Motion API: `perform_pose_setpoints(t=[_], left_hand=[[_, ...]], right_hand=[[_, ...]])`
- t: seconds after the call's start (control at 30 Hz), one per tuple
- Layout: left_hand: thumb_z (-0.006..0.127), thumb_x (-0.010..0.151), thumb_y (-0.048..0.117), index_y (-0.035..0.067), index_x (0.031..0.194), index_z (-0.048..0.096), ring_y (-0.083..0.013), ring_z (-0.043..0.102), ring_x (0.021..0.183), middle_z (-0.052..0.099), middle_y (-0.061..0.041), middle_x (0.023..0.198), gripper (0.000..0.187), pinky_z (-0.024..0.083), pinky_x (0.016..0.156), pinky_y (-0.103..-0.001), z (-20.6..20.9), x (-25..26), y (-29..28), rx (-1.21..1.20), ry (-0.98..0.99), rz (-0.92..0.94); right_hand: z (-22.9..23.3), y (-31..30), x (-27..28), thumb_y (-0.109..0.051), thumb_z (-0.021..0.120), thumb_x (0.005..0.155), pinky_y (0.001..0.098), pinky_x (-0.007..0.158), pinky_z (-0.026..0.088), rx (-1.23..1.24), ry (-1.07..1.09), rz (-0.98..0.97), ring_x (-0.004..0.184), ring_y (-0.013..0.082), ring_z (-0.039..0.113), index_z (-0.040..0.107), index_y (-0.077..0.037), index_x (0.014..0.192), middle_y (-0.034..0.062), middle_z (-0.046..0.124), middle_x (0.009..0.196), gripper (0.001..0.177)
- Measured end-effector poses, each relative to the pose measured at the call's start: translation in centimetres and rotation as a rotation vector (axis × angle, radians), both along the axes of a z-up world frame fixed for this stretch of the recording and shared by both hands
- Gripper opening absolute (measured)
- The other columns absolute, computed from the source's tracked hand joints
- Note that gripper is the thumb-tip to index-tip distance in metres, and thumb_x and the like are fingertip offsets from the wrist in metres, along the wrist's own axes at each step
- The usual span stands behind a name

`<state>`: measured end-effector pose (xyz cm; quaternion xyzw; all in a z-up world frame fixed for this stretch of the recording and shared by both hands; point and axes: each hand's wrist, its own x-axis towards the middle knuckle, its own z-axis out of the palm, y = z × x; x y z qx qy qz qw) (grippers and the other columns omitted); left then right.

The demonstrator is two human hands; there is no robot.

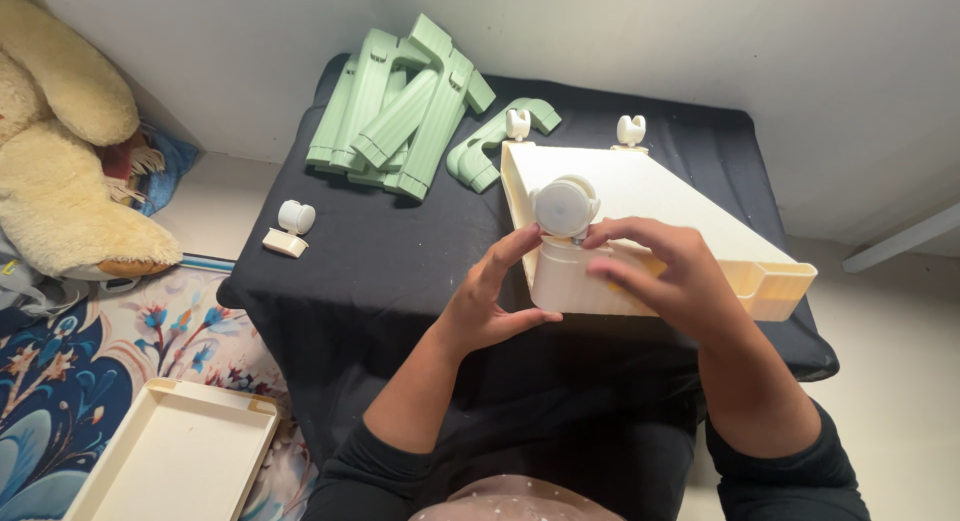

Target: The person assembles a small plastic shelving unit by attaching white caster wheels to the bottom of a cream-colored tray and then inserting light green legs into the tray's corners. The person handles multiple trays and legs, stacking them as they work.

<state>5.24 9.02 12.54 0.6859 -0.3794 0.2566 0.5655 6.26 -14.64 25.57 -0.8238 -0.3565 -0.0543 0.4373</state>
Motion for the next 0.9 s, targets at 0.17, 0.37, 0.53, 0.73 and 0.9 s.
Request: perform_pose_setpoints(t=[0.17,0.37,0.53,0.73,0.9], left_hand=[[0.093,0.079,0.023,0.009,0.156,0.041,-0.0342,0.048,0.152,0.05,-0.014,0.159,0.094,0.04,0.13,-0.048,0.7,0.0,0.2,-0.004,-0.02,0.011],[0.093,0.073,0.034,0.014,0.151,0.046,-0.0329,0.036,0.156,0.051,-0.007,0.154,0.094,0.035,0.133,-0.048,1.5,0.1,-0.3,0.032,-0.101,0.145],[0.093,0.075,0.039,0.016,0.15,0.047,-0.0282,0.041,0.153,0.053,-0.003,0.152,0.091,0.037,0.132,-0.047,1.7,0.4,-0.2,0.04,-0.096,0.125],[0.095,0.073,0.04,0.017,0.14,0.056,-0.027,0.045,0.148,0.059,0.0,0.142,0.082,0.04,0.13,-0.043,1.8,0.7,-0.2,0.092,-0.198,0.212],[0.093,0.074,0.044,0.017,0.136,0.057,-0.0238,0.051,0.139,0.06,0.001,0.136,0.077,0.04,0.127,-0.045,1.8,0.7,-0.2,0.093,-0.238,0.243]], right_hand=[[0.2,-0.3,-2.0,-0.032,0.093,0.059,0.0589,0.118,0.036,-0.189,-0.446,0.024,0.12,0.0319,0.065,0.061,-0.008,0.128,0.0115,0.067,0.124,0.08],[-1.5,-0.4,-2.7,-0.031,0.094,0.061,0.0574,0.116,0.044,-0.242,-0.632,-0.175,0.121,0.0308,0.065,0.057,-0.01,0.134,0.0103,0.065,0.128,0.084],[-2.3,-0.8,-2.4,-0.026,0.095,0.067,0.043,0.098,0.056,-0.207,-0.666,-0.153,0.113,0.0286,0.068,0.056,-0.009,0.135,0.0101,0.067,0.128,0.08],[-2.4,-0.8,-2.2,-0.024,0.095,0.065,0.0396,0.09,0.058,-0.201,-0.68,-0.156,0.109,0.0285,0.069,0.059,-0.009,0.131,0.0111,0.067,0.125,0.077],[-2.5,-0.9,-2.1,-0.024,0.095,0.065,0.0394,0.09,0.058,-0.198,-0.712,-0.142,0.107,0.0277,0.07,0.061,-0.008,0.128,0.0091,0.069,0.121,0.073]])
